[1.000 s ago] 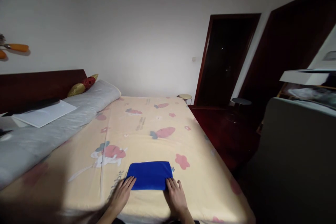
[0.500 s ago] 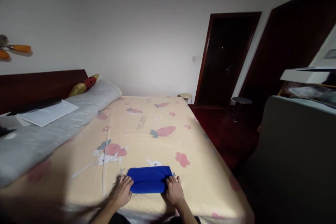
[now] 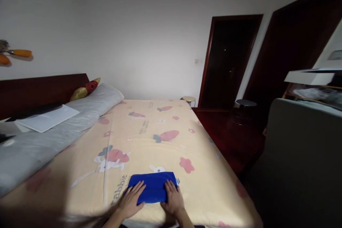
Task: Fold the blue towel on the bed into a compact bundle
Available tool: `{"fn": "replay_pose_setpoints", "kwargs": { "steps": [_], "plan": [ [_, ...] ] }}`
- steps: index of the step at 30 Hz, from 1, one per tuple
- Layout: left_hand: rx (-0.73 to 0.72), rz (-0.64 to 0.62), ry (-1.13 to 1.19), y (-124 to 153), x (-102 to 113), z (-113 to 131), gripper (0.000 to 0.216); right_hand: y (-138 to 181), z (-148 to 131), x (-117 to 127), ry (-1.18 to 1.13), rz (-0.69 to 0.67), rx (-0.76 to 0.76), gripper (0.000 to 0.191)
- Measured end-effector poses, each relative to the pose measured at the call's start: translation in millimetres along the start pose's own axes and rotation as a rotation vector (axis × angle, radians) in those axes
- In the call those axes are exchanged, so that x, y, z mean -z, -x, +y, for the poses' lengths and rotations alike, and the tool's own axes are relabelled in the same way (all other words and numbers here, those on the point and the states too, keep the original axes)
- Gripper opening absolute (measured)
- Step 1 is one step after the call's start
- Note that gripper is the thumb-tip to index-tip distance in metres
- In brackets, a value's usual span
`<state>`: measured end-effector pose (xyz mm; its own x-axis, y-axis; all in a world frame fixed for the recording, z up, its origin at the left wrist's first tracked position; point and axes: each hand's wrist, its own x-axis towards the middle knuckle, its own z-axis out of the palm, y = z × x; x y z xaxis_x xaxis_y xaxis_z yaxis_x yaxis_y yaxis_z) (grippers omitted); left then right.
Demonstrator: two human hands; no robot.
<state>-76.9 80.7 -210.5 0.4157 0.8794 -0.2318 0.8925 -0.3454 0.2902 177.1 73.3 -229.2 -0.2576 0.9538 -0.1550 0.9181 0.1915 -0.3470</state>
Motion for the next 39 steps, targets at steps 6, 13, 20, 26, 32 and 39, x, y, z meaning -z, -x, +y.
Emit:
{"fn": "replay_pose_setpoints", "kwargs": {
  "steps": [6, 13, 20, 26, 32, 39],
  "plan": [
    [-0.05, 0.126, -0.176, 31.3, -0.5, -47.7, 0.071, 25.1, 33.9, 3.6, 0.092, 0.164, -0.002, 0.076],
    [0.023, 0.119, -0.203, 12.6, -11.1, -29.6, 0.063, 20.2, 5.2, 2.6, 0.1, 0.25, 0.026, 0.04],
    [0.116, 0.232, -0.172, -17.9, 3.4, 8.6, 0.061, -22.4, -15.1, 13.2, 0.147, 0.308, -0.107, 0.048],
    [0.026, 0.107, -0.105, -29.5, -29.0, 26.4, 0.089, -20.0, -11.6, -28.9, 0.168, 0.32, 0.038, 0.054],
    [0.057, 0.114, -0.139, -26.6, -15.2, 2.9, 0.078, -19.9, 22.8, -31.9, 0.213, 0.411, 0.169, 0.048],
    [0.027, 0.099, -0.154, -30.8, 6.4, -6.9, 0.063, -25.4, -9.0, 6.5, 0.11, 0.337, -0.002, 0.037]
  ]
}}
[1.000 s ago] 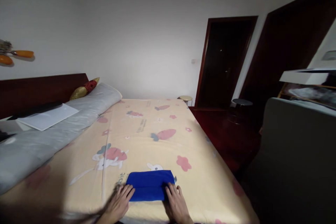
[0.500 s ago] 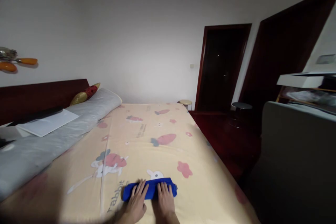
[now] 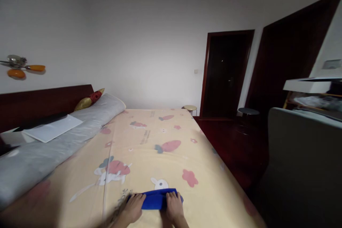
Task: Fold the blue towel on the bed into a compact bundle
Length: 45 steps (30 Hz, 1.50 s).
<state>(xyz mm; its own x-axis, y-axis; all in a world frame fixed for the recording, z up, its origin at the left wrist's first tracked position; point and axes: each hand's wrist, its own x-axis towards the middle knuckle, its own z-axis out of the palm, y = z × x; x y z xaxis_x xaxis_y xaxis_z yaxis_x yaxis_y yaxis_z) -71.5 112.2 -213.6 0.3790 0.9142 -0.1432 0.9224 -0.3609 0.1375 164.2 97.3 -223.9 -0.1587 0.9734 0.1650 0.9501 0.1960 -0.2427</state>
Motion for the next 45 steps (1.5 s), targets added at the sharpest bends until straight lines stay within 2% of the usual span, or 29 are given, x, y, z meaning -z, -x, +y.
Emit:
{"fn": "replay_pose_setpoints", "kwargs": {
  "steps": [5, 8, 11, 17, 20, 22, 25, 27, 29, 31, 33, 36, 38, 42, 45],
  "plan": [
    [0.0, 0.008, 0.004, 10.9, -17.0, 3.0, 0.064, 19.6, -5.9, -1.5, -0.048, -0.012, -0.02, 0.035],
    [-0.001, -0.001, 0.053, 17.3, -19.8, 2.3, 0.06, 25.3, -4.7, 2.9, -0.054, -0.045, -0.002, 0.042],
    [0.025, -0.026, 0.06, 19.8, -14.7, 1.4, 0.06, 24.6, -3.2, 9.4, -0.043, -0.055, -0.01, 0.048],
    [0.12, 0.074, 0.012, 27.4, 3.0, -11.0, 0.052, 18.9, 11.2, 20.4, 0.031, 0.014, -0.155, 0.043],
    [0.117, 0.124, -0.044, 27.5, 4.7, -10.1, 0.051, 18.8, 13.6, 15.7, 0.036, 0.002, -0.172, 0.043],
    [0.084, 0.133, -0.047, 21.8, 1.0, 1.2, 0.055, 18.9, 5.5, 6.2, -0.001, -0.009, -0.121, 0.052],
    [-0.023, 0.078, 0.038, 7.4, -10.4, 29.9, 0.064, 17.7, -18.9, -12.7, -0.114, -0.057, 0.068, 0.069],
    [-0.034, 0.036, 0.091, -0.2, -18.6, 46.5, 0.068, 16.5, -33.5, -22.5, -0.169, -0.085, 0.164, 0.07],
    [-0.03, 0.002, 0.116, -1.5, -24.0, 52.0, 0.074, 16.0, -37.8, -26.1, -0.196, -0.097, 0.225, 0.071],
    [-0.062, -0.017, 0.107, 4.8, -24.9, 43.4, 0.083, 17.5, -28.1, -22.3, -0.192, -0.115, 0.25, 0.073],
    [-0.092, -0.025, 0.08, 16.9, -21.8, 23.9, 0.088, 21.8, -7.2, -12.6, -0.166, -0.117, 0.215, 0.074],
    [-0.009, 0.003, 0.03, 36.8, -14.6, -10.0, 0.079, 32.6, 26.5, 6.6, -0.13, -0.121, 0.055, 0.067],
    [0.076, 0.006, -0.012, 45.1, -11.1, -26.8, 0.074, 39.0, 38.5, 19.6, -0.127, -0.168, 0.014, 0.065],
    [0.133, 0.0, -0.072, 46.7, -8.1, -43.5, 0.07, 37.8, 32.7, 47.5, -0.169, -0.201, 0.032, 0.06],
    [0.125, 0.044, -0.057, 43.1, -4.8, -49.2, 0.058, 20.9, 26.0, 77.2, -0.2, -0.203, 0.043, 0.043]
  ]
}}
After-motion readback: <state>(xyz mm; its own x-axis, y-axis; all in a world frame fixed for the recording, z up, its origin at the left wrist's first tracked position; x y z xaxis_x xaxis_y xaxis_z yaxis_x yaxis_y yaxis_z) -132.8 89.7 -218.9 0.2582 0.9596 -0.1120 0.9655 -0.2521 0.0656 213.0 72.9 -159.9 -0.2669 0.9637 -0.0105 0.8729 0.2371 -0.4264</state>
